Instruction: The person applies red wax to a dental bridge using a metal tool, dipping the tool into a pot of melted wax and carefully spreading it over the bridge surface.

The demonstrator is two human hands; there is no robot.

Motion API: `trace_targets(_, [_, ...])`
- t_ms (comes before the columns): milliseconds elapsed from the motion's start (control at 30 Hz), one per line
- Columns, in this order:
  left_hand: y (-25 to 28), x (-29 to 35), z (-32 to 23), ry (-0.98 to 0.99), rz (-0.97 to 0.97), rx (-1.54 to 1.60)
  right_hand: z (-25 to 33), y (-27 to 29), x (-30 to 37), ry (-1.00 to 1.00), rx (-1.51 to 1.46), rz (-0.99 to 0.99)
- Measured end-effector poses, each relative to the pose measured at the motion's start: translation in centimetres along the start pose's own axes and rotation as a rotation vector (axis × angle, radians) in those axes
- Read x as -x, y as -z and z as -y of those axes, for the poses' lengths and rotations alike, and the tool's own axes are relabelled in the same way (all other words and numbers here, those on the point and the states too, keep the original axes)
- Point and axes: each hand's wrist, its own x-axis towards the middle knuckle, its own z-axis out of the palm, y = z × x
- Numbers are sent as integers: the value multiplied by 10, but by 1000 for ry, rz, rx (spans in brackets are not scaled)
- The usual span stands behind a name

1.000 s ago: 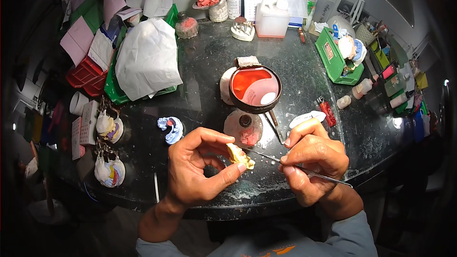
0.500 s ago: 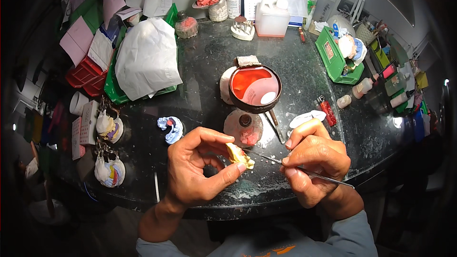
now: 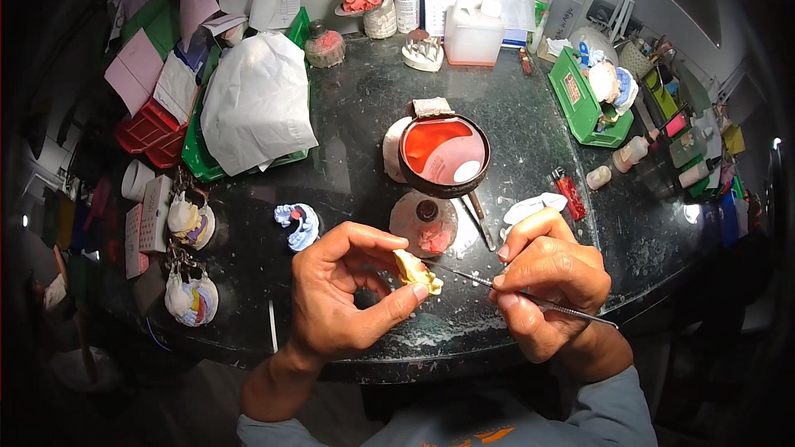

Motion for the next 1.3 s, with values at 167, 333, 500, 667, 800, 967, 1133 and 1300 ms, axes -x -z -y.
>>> trace_targets(167, [1, 0, -1, 8, 6, -10, 0, -1, 0, 6, 4, -12])
trace_targets(333, [1, 1, -1, 8, 17, -15, 2, -2, -3, -25, -5, -49])
trace_targets(500, [0, 0, -1, 14, 11, -7, 2, -1, -2, -31, -26, -42])
trace_targets(667, [1, 0, -1, 13, 9, -7, 3, -1, -3, -27, -36, -47])
trace_targets(800, [1, 0, -2, 7, 17, -22, -1, 0, -2, 1, -20, -63])
trace_targets(967, [1, 0, 0, 8, 19, -16, -10, -2, 4, 29, 65, -151])
trace_targets(1133, [1, 0, -1, 11, 12, -17, -12, -2, 3, 40, 201, -242])
trace_targets(1300, [2, 1, 0, -3, 4, -13, -13, -1, 3, 6, 184, -220])
